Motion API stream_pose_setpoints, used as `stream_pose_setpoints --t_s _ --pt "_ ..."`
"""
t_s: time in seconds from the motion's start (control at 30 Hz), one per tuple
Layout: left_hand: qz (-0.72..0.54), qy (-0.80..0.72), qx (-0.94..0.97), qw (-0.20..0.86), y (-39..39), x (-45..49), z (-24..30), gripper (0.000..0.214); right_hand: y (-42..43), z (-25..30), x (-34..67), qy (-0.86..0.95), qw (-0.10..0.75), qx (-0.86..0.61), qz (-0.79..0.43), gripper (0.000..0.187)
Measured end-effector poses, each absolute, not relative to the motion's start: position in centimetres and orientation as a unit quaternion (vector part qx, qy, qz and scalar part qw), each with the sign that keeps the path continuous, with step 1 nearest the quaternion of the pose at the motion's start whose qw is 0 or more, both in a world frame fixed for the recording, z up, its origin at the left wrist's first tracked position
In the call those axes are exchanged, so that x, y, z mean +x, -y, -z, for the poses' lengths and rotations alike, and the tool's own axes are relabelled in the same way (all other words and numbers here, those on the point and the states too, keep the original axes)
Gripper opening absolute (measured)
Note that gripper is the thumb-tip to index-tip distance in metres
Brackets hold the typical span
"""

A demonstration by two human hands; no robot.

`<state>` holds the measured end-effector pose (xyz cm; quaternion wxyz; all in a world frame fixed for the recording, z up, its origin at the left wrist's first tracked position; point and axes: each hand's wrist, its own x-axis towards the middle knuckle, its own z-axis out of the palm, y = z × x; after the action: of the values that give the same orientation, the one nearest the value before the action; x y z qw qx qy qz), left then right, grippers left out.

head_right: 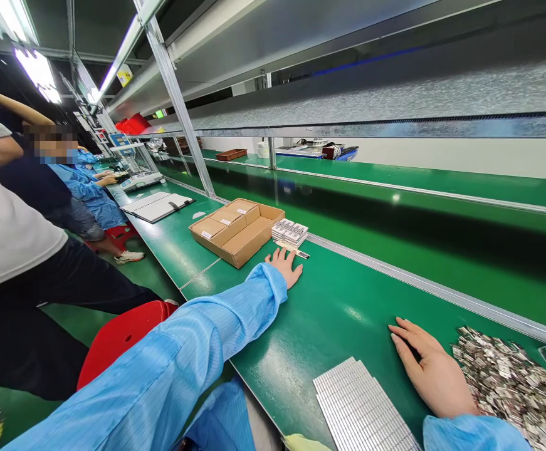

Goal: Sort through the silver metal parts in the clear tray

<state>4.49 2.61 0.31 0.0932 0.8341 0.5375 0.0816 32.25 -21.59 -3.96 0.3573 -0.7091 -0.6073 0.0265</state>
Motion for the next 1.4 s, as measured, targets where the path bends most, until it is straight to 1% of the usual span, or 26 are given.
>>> stream_pose_setpoints --t_s 0.47,1.03,1.4 --pt "-0.088 -0.537 0.833 0.097 -2.43 4.47 -0.37 0.067 21.47 3.78 32.09 0.609 0.353 -0.710 -0.028 0.062" --pt "-0.060 -0.540 0.833 0.103 -2.37 4.58 -1.00 0.069 21.13 3.69 32.05 0.604 0.353 -0.714 -0.033 0.065" --pt "-0.074 -0.535 0.836 0.099 -2.50 4.33 -0.38 0.069 21.31 4.04 32.06 0.600 0.344 -0.722 -0.025 0.067"
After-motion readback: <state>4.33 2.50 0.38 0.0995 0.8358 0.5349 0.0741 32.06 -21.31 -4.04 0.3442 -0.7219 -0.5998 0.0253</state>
